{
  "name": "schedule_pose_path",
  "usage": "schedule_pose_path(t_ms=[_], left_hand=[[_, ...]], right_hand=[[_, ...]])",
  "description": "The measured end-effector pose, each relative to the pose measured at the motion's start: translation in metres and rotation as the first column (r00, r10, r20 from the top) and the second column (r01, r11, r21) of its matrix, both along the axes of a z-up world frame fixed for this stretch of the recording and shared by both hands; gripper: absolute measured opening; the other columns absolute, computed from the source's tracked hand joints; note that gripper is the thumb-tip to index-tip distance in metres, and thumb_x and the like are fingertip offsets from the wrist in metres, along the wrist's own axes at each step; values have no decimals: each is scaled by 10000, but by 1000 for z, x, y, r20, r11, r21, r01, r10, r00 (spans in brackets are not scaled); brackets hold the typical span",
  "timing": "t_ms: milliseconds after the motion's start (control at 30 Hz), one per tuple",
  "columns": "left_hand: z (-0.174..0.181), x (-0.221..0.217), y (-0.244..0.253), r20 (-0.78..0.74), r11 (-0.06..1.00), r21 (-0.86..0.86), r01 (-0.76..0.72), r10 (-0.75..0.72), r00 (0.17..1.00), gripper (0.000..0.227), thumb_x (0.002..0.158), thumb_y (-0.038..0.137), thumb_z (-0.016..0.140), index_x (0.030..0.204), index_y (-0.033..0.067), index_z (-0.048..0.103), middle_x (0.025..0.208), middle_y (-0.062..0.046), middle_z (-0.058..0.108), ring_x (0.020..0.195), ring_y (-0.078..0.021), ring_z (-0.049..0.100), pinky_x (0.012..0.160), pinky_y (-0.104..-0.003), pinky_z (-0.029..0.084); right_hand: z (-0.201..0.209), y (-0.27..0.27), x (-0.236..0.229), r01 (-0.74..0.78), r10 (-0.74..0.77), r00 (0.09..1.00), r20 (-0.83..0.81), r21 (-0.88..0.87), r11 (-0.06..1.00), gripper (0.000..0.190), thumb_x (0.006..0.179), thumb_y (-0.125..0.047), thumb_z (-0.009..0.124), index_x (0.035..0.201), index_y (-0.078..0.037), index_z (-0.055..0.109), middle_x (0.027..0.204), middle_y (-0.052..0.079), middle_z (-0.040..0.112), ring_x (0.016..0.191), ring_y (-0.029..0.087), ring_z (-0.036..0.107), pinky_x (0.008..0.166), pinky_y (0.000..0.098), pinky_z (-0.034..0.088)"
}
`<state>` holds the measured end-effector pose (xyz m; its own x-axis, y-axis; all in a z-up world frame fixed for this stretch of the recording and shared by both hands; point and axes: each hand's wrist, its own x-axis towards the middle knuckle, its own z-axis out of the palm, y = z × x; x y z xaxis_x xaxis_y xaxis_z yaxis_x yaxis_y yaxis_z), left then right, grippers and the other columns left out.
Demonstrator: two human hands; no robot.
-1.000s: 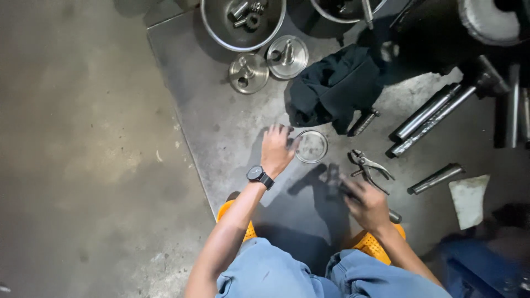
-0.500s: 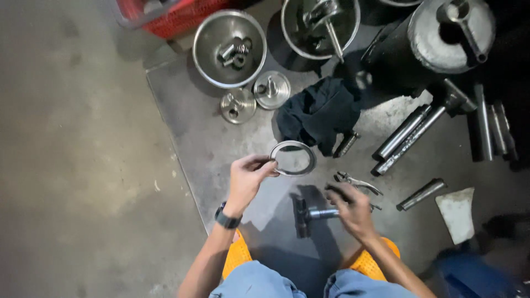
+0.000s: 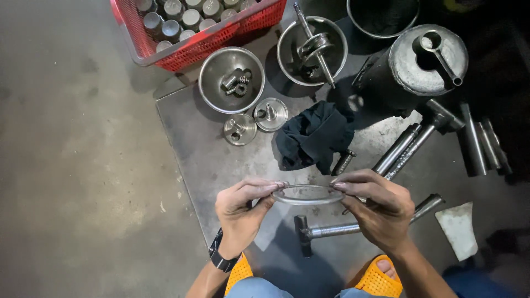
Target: The person uses pliers to bend a metal ring, then uses a hammer to tap it into place on a metal surface. They retrieve a spray can, apply lubricant to a cylindrical metal part, and wipe it with a cloth. Finally, they use pliers to manipulate a small metal component over a bowl.
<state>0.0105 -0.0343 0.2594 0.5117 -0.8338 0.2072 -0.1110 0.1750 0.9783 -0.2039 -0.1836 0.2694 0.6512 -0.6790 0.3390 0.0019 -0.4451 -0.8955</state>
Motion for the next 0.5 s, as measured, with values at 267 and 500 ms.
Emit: schedule_pose_path(t_ms=[267,500], left_hand=[[11,1,-4,41,996,-91,9,-5,999,231,825,-145,770,1006,-5,739,1039,-123,737,1001,-238,740,856,-328,637],[14,0,-1,88,993,-120,10,0,996,243,787,-130,792,979,7,733,1024,-119,731,978,-251,722,859,-352,626]], right_hand=[[-1,3,-6,1,-2,1000,-6,-76,997,222,856,-50,770,1073,-73,730,1072,141,759,920,177,788,741,264,640],[11,11,-7,36,-39,998,-41,-71,997,270,780,-19,807,1039,-71,753,1046,162,772,838,186,794,664,248,650]])
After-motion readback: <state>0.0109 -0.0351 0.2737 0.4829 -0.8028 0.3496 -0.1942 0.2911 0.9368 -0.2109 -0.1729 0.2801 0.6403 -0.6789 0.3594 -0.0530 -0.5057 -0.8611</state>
